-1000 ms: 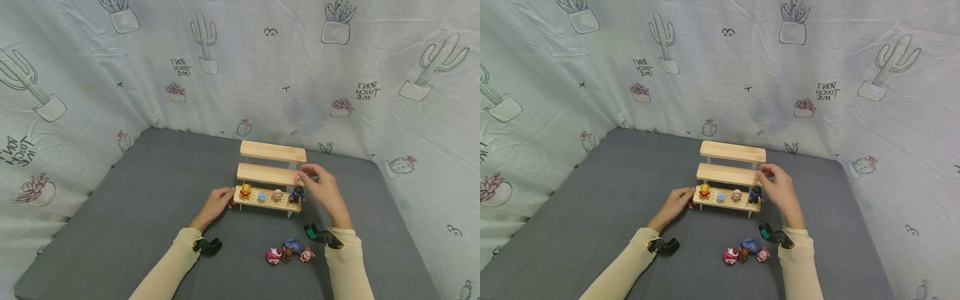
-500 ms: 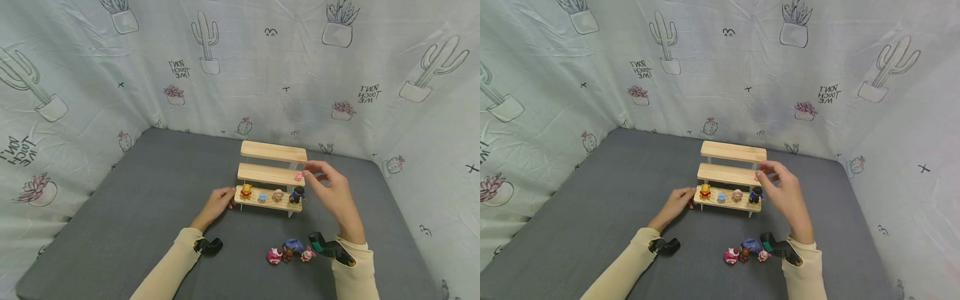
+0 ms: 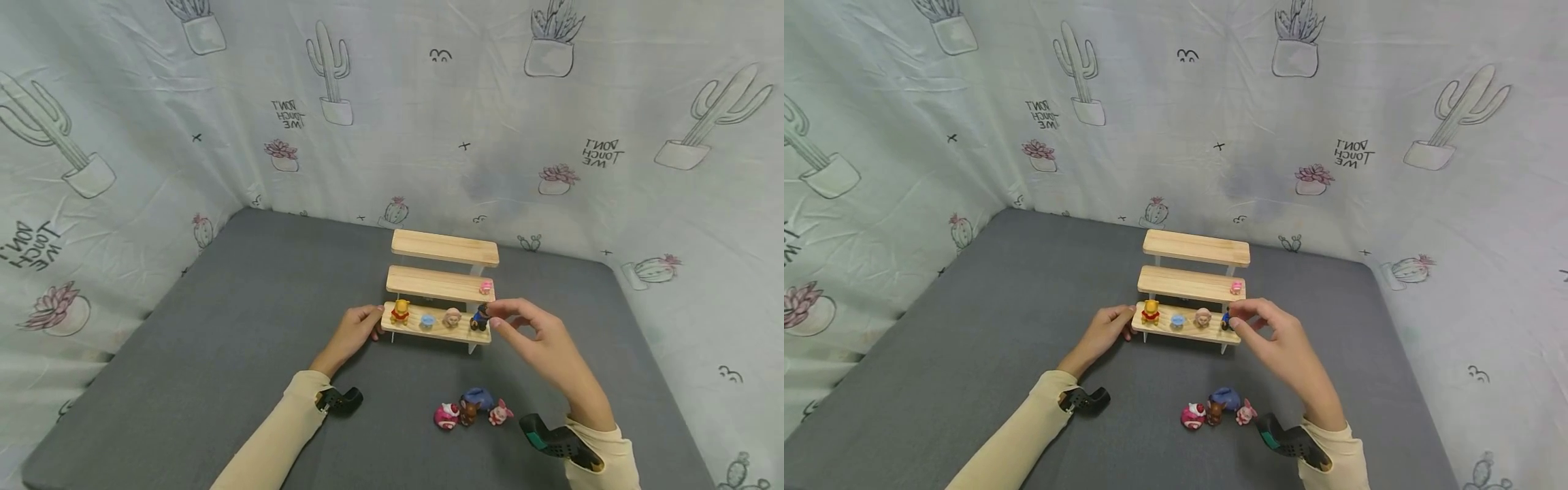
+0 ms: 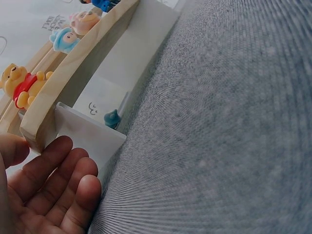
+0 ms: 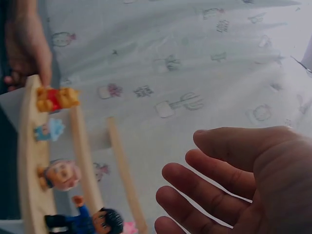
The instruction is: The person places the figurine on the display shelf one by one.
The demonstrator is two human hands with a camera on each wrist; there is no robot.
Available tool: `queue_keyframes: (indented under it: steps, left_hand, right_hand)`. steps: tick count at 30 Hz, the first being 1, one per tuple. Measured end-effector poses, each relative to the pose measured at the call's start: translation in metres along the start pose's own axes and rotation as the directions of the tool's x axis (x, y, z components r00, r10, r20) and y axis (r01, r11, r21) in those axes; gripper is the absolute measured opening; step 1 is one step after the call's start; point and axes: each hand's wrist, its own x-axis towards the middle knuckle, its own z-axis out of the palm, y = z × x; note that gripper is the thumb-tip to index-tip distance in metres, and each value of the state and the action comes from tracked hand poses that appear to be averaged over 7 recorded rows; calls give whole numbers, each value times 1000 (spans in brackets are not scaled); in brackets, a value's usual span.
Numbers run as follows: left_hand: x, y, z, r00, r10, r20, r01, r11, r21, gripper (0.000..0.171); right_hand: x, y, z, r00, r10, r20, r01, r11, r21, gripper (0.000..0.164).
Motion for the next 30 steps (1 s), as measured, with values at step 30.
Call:
queue_keyframes:
  steps: [30]
  left_hand:
    - [5, 2, 5, 1000, -4, -8, 5, 1000, 4, 37]
  right_hand:
    - [-49, 25, 30, 915, 61, 399, -74, 997, 16, 34]
